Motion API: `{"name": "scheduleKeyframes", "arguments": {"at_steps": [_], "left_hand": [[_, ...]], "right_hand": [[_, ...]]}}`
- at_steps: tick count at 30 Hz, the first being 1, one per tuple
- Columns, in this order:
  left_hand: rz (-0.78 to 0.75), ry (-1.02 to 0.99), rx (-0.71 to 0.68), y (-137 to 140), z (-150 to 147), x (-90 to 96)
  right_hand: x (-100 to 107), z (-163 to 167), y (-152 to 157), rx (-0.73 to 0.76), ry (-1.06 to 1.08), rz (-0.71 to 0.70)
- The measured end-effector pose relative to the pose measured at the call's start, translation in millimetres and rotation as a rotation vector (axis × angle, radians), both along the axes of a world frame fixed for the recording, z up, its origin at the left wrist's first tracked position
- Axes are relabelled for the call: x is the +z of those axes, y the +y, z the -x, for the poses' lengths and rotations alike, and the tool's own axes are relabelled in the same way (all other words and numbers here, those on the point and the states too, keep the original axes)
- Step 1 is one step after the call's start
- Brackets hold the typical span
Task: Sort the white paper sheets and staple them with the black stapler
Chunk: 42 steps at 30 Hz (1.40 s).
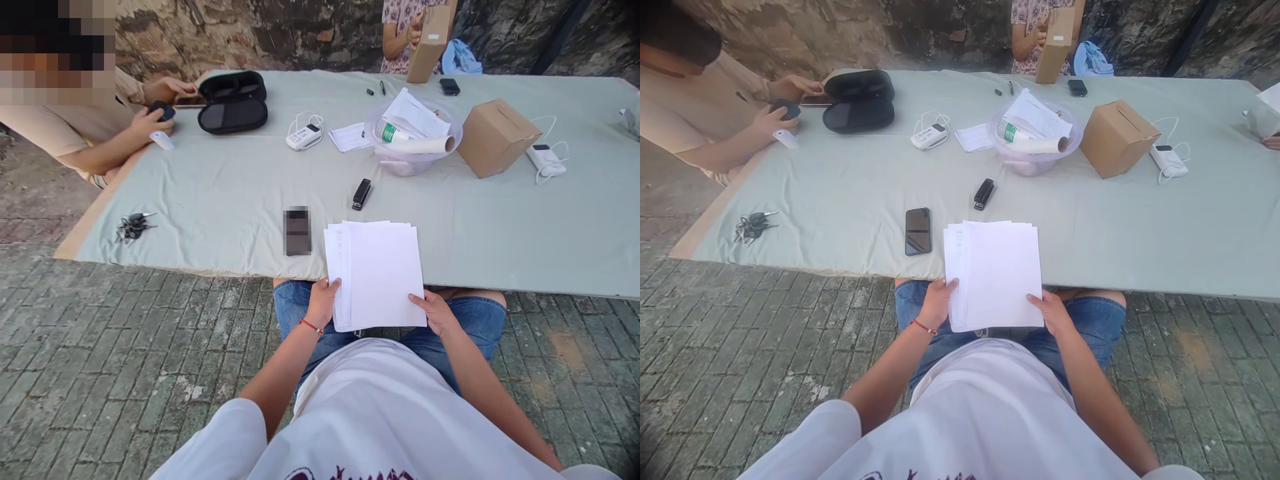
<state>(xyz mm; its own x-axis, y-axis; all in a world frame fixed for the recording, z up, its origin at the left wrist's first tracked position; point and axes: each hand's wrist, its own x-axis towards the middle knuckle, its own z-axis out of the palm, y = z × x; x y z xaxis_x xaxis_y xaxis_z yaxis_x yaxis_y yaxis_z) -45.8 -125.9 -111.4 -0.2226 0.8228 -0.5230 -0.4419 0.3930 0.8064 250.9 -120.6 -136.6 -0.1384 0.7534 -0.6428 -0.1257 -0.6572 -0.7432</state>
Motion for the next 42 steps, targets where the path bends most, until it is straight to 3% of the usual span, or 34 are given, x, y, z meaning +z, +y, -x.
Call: {"name": "scheduleKeyframes", "arguments": {"at_steps": [4, 9, 14, 22, 27, 31, 37, 42], "left_hand": [[0.014, 0.048, 0.049, 4.6, -3.8, 1.3], [0.013, -0.07, -0.008, 9.8, -9.2, 1.2], [0.01, -0.056, -0.001, 10.6, -10.9, -3.3], [0.004, 0.052, -0.034, 9.3, -9.9, 2.2], [-0.01, 0.049, -0.013, 10.3, -7.7, 4.1], [-0.029, -0.003, 0.002, 9.9, -5.8, 1.6], [-0.004, -0.025, 0.016, 11.0, -8.4, -2.0], [0.019, -0.008, 0.041, 11.3, -12.7, 1.8]], "right_hand": [[2.2, -9.9, 1.6, -0.037, -0.057, -0.036], [11.3, -44.4, 0.9, -0.169, -0.118, -0.01], [12.8, -69.4, -6.5, -0.261, -0.109, 0.021], [14.3, -32.4, -4.0, -0.093, 0.034, 0.034], [7.9, -8.1, 4.6, -0.108, 0.057, 0.012], [8.5, -14.4, 6.0, -0.135, -0.003, -0.033], [15.4, -37.9, -1.1, -0.209, -0.018, 0.037], [15.4, -22.1, -9.1, -0.234, -0.008, -0.001]]}}
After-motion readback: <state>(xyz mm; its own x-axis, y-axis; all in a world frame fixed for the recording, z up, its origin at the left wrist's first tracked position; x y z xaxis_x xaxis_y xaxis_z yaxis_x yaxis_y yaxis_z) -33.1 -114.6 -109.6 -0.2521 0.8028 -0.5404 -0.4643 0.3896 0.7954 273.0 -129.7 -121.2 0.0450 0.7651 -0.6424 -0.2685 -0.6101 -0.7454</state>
